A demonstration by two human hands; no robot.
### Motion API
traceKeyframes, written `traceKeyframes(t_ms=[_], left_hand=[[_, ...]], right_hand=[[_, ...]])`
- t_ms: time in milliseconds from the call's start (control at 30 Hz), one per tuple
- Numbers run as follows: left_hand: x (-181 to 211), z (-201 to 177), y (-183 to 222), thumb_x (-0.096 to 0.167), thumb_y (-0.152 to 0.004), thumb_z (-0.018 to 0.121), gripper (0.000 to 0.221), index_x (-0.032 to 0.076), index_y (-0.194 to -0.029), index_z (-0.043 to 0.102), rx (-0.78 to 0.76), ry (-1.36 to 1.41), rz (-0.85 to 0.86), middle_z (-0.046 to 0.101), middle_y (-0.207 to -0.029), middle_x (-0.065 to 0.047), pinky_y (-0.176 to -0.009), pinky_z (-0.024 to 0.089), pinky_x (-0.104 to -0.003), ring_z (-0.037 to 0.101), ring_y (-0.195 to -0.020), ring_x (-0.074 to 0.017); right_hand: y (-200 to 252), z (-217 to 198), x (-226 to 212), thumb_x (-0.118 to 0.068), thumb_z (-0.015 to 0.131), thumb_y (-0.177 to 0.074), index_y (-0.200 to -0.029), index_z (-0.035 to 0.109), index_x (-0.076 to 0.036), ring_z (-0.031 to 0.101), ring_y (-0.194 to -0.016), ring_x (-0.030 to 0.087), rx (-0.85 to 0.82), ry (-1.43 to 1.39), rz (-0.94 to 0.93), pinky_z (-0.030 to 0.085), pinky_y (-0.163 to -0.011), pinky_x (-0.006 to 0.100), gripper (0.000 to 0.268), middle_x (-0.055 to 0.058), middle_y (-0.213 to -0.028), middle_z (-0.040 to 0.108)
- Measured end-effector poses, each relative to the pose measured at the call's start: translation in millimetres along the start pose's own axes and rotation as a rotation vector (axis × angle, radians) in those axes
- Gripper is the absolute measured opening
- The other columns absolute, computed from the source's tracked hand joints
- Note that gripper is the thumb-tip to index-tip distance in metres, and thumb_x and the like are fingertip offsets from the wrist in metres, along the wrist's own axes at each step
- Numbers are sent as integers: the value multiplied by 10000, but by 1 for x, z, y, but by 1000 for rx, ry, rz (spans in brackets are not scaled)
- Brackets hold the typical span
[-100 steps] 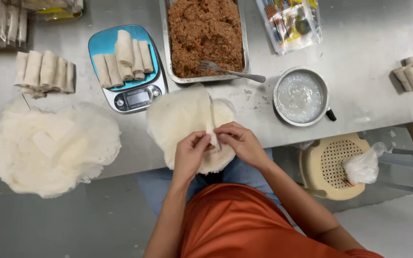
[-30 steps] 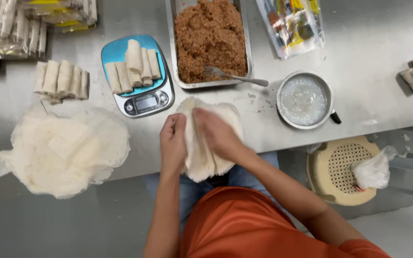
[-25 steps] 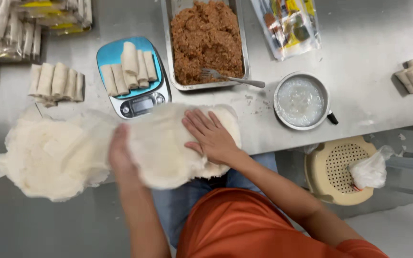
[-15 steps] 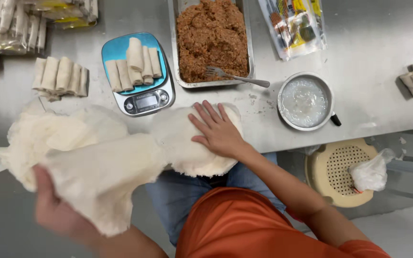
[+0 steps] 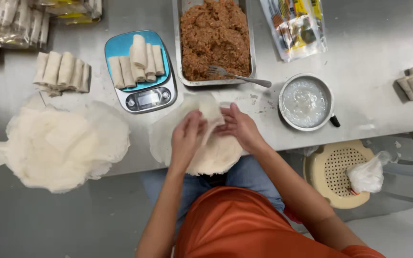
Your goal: The person peels layers of spring roll wrappers and then fills them with a meat mixture using a fork, rolls them into shape, and places them onto a scale. The person then picks up a package and writes on it with a marker.
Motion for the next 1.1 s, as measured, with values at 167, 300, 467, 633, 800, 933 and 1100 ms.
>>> traceKeyframes(t_ms=[167, 300, 467, 633, 800, 933, 1100], left_hand=[[-14, -4, -8, 308, -1013, 668, 374, 55, -1286, 692, -8, -434, -49, 710, -1184, -122, -968, 584, -386, 722, -1103, -266], [-50, 10, -11, 145, -962, 703, 247, 109, -1202, 749, -77, -468, -55, 721, -1008, -89, -840, 610, -353, 742, -913, -205], [-48, 19, 17, 209, -989, 680, 196, 104, -1131, 768, -224, -682, -78, 678, -1096, -3, -819, 600, -300, 718, -940, -151], [-19, 30, 29, 133, -951, 684, 315, -19, -1227, 690, -233, -666, -134, 691, -1105, -165, -857, 612, -416, 721, -1031, -321], [-45, 17, 21, 87, -907, 686, 375, 10, -1273, 670, -166, -435, -295, 768, -1026, -154, -826, 615, -363, 741, -943, -223], [-53, 16, 26, 14, -858, 748, 338, -50, -1187, 709, -100, -145, -317, 765, -968, -175, -777, 645, -344, 741, -851, -194], [-54, 16, 25, -1, -917, 721, 254, -64, -1162, 731, -41, 19, -313, 752, -941, -180, -800, 662, -355, 757, -840, -220]], right_hand=[[41, -18, -16, -130, 613, -1025, -1325, 645, 68, 775, -904, 271, 163, 145, 129, 654, -784, 386, 361, 198, -1101, 758], [26, -21, 0, -14, 752, -893, -1274, 661, 71, 780, -845, 265, 162, 169, 73, 671, -735, 339, 400, 183, -1019, 759], [44, -11, 0, -45, 721, -928, -1238, 703, 39, 776, -820, 213, 166, 270, 119, 672, -725, 301, 322, 165, -976, 770], [59, 5, -7, -13, 666, -951, -1253, 709, 37, 742, -851, 179, 112, 316, 70, 654, -784, 313, 309, 156, -1015, 760], [65, 12, -15, -12, 682, -950, -1198, 755, -3, 732, -830, 156, 93, 424, -62, 643, -773, 303, 259, 127, -987, 752], [79, 32, -32, -84, 789, -888, -1165, 789, -49, 708, -853, 116, 106, 561, -123, 620, -777, 268, 279, 96, -980, 760], [76, 26, -31, -35, 786, -887, -1083, 803, -5, 716, -757, 128, 166, 505, -206, 632, -705, 250, 199, 114, -863, 760]])
Point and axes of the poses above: each hand's wrist, its own y-axis away from the middle knuckle, its own z-axis out of the palm, x = y × z, the point moved 5 cm from there along -y, towards the middle knuckle
